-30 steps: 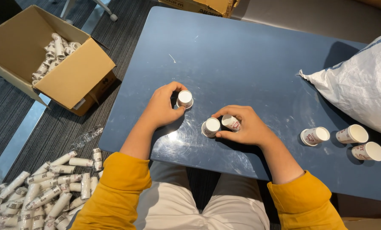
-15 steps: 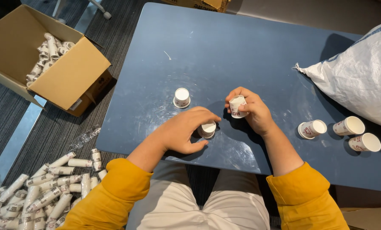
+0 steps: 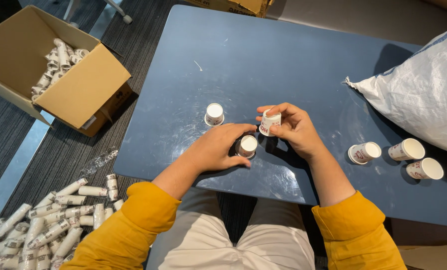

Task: The recorder is stacking paper cups and placing them into plastic sleeves or boxes for packaging.

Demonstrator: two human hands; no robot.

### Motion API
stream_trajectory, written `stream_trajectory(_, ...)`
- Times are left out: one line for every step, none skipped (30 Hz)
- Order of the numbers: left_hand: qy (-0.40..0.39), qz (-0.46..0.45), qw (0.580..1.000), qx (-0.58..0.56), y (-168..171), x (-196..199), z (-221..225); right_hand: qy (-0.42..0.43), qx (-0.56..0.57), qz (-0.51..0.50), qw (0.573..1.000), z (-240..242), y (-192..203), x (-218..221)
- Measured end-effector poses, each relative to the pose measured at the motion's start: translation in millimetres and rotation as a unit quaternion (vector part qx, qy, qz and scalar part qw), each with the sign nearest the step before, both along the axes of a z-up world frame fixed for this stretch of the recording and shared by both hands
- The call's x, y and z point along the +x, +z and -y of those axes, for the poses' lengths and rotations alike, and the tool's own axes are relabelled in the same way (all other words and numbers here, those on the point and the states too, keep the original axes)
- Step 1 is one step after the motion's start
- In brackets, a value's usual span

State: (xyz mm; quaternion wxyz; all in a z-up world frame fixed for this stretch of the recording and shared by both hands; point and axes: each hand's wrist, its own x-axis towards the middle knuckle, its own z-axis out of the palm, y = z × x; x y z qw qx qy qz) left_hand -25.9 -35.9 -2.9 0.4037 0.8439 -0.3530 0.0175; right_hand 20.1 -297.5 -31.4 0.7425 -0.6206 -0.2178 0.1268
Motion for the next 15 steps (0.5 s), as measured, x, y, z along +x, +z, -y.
stream_trajectory(0.000,0.001,1.000,0.000,2,0,-2,0.000,0.000,0.001,1.000,0,3,0)
stream_trajectory(-0.020,0.065,0.996,-0.062,4,-1,-5,0.001,0.023,-0.023,0.999,-1,5,-1)
stream_trajectory(-0.041,0.128,0.983,-0.123,6,-1,-7,0.002,0.047,-0.046,0.998,-1,8,-2)
stream_trajectory(-0.041,0.128,0.983,-0.124,4,-1,-8,0.001,0.046,-0.047,0.998,-3,10,-4)
stream_trajectory(-0.014,0.136,0.981,-0.141,1,0,-8,-0.006,0.062,-0.063,0.996,-4,13,-6)
stream_trajectory(0.013,0.145,0.977,-0.158,-2,1,-8,-0.013,0.078,-0.079,0.994,-5,16,-8)
stream_trajectory(0.013,0.146,0.976,-0.159,-3,2,-8,-0.013,0.076,-0.078,0.994,-5,14,-8)
stream_trajectory(0.024,0.154,0.976,-0.154,-3,3,-7,-0.018,0.081,-0.070,0.994,-4,11,-7)
stream_trajectory(0.036,0.161,0.975,-0.149,-4,4,-6,-0.024,0.086,-0.062,0.994,-3,9,-7)
stream_trajectory(0.036,0.163,0.974,-0.150,-2,3,-5,-0.024,0.085,-0.060,0.994,-2,6,-6)
stream_trajectory(0.040,0.173,0.974,-0.138,1,2,-4,-0.025,0.087,-0.041,0.995,-1,4,-5)
stream_trajectory(0.042,0.183,0.974,-0.124,4,2,-3,-0.028,0.090,-0.021,0.995,1,1,-5)
stream_trajectory(0.040,0.185,0.974,-0.125,6,2,-2,-0.030,0.090,-0.019,0.995,2,-4,-5)
stream_trajectory(0.035,0.186,0.972,-0.136,7,2,-1,-0.034,0.086,0.007,0.996,3,-10,-6)
stream_trajectory(0.030,0.188,0.971,-0.148,8,2,0,-0.037,0.081,0.032,0.996,5,-15,-6)
